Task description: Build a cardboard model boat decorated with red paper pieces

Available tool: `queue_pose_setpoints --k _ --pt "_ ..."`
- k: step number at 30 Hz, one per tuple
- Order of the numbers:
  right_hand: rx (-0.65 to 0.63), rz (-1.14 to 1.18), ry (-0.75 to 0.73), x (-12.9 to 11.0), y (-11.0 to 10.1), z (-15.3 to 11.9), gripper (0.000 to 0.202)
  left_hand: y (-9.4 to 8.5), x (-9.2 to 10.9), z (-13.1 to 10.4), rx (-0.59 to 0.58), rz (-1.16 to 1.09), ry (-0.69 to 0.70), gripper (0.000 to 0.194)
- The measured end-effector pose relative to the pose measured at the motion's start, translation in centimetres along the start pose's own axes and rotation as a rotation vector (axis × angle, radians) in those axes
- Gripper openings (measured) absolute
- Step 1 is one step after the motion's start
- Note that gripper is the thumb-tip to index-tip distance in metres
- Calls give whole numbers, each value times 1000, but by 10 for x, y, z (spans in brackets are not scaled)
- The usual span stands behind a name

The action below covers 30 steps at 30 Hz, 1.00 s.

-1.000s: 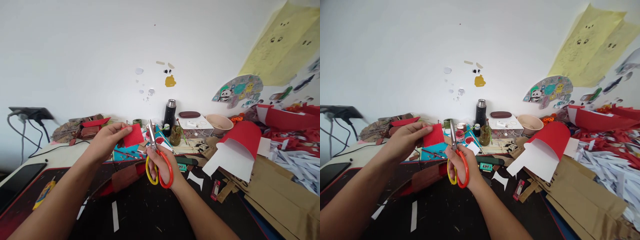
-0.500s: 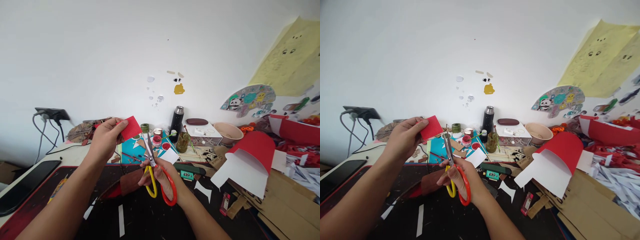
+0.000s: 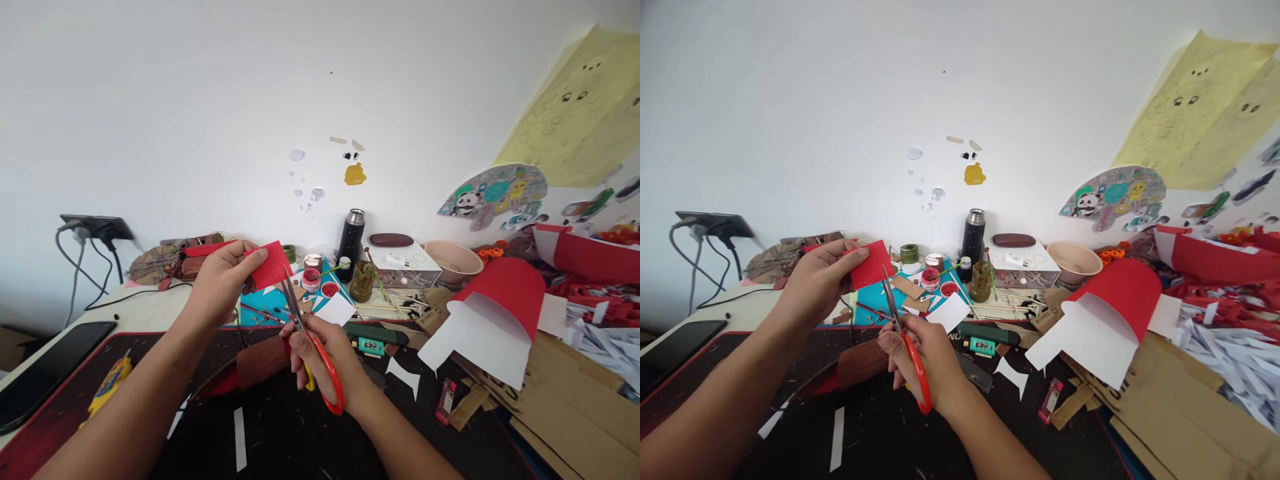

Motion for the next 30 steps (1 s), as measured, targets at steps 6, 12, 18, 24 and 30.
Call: queue_pose_setpoints --k 6,12,18,24,30 --pt "49 -2 -15 0 -3 -1 56 9 -4 -5 -80 31 -58 37" --pt "66 -11 -8 1 -4 -1 54 11 -5 -6 -98 25 -66 40" --pt "79 -15 -8 5 -5 1 51 13 -4 -8 -137 60 -52 39" --pt "90 -10 8 5 -6 1 51 11 -7 -8 -162 79 -59 37" --pt "93 -8 13 4 -7 0 51 14 -5 -9 -174 62 -58 42"
Point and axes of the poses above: each hand's wrist, its own z-axis towards the middle knuckle, its own y-axis out of the palm, x = y × z, the point moved 7 cm from there along z, towards the middle knuckle, and after that the axes turned 12 degrees about y, right-handed, at the moved point
